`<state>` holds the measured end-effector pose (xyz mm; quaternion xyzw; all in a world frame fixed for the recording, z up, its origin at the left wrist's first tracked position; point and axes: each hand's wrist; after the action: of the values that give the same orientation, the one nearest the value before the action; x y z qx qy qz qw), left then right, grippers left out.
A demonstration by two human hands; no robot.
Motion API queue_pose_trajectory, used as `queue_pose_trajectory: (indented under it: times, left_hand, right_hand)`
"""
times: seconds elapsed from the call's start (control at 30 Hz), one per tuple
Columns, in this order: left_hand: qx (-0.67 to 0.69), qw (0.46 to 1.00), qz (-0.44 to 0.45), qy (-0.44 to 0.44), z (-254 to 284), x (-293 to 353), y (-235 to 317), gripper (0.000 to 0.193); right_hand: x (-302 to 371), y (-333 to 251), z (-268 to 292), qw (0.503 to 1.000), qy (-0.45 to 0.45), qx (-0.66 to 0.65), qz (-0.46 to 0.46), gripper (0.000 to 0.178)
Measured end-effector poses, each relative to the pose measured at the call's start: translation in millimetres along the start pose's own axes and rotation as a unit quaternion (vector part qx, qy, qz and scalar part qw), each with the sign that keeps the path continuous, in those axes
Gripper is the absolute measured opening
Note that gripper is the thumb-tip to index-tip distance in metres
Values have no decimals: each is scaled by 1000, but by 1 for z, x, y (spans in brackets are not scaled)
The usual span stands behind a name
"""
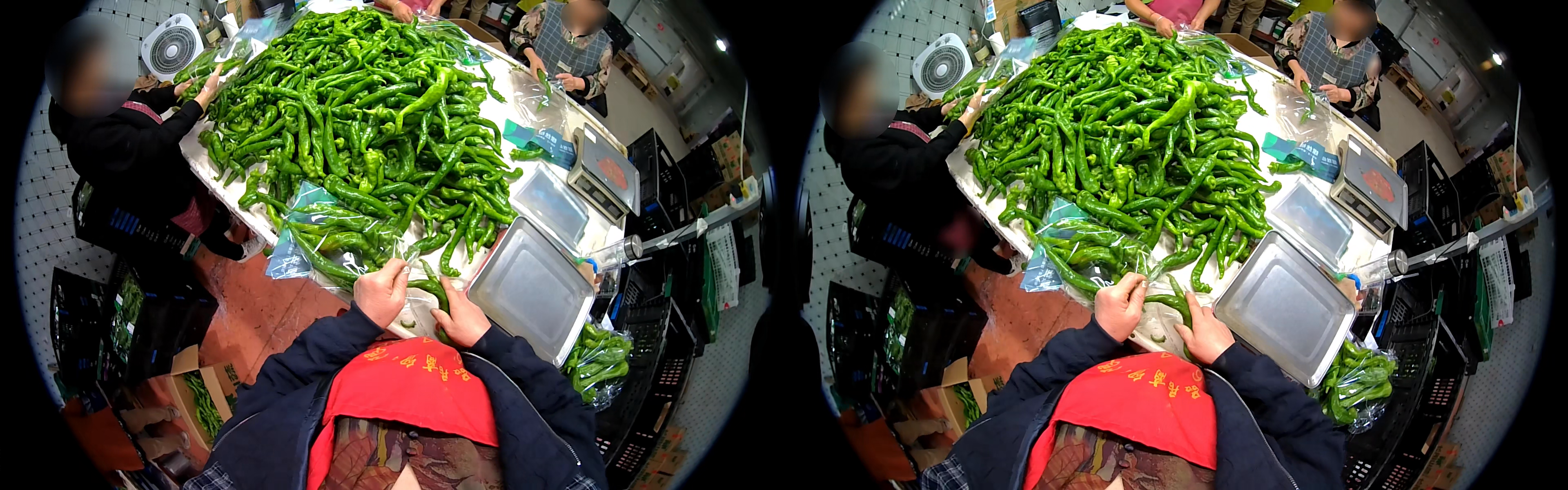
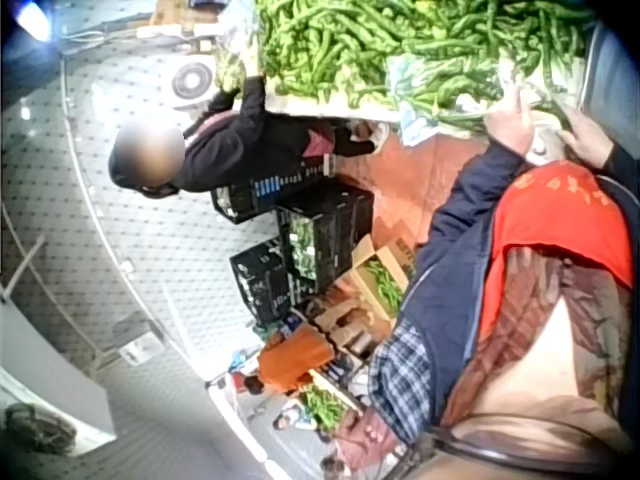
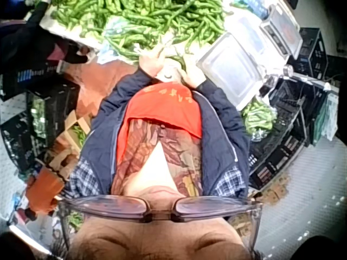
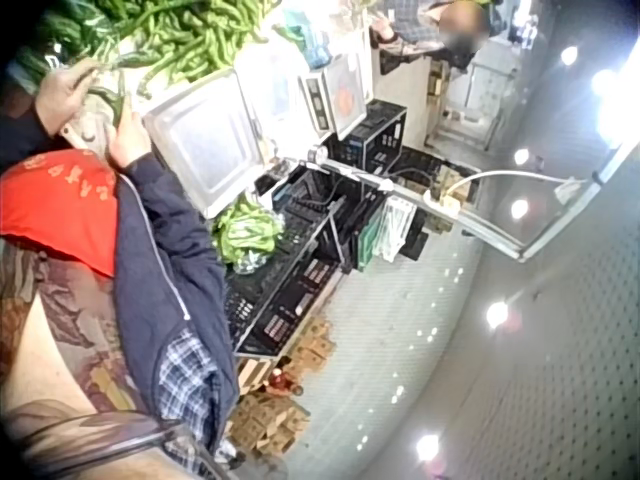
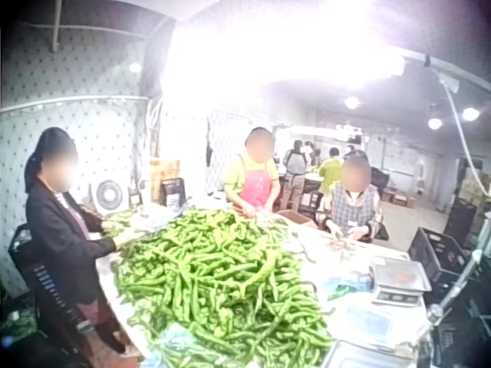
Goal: The person selects green peppers from a large pile on a table, places them into clear plastic bags, weighs the bags on a digital scale, and then places the sealed bags into a black crate. The person repeats this process multiple times.
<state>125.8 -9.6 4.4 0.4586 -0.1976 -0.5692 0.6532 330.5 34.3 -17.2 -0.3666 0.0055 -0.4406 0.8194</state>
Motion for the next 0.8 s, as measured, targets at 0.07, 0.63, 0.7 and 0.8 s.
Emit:
queue_pose_trajectory:
  times: [0.07,0.63,0.7,0.8]
  left_hand:
    - [-52,998,-27,-26,0,3,4,12]
    - [-130,986,-108,-15,-14,10,8,12]
    - [-129,985,-118,2,-15,7,10,15]
    - [-126,988,-94,-7,-13,5,13,16]
  right_hand:
    - [2,-10,-1,999,-17,31,-16,72]
    - [-21,-15,-27,997,31,5,69,59]
    - [-27,-20,-26,995,39,-19,90,59]
    - [-39,-22,-17,997,45,-4,58,63]
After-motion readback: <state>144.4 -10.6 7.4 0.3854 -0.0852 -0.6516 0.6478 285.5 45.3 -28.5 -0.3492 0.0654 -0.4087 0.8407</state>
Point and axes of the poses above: each hand's wrist, its own x-axis away from the middle knuckle, its own z-axis out of the back of the hand, y = z × x
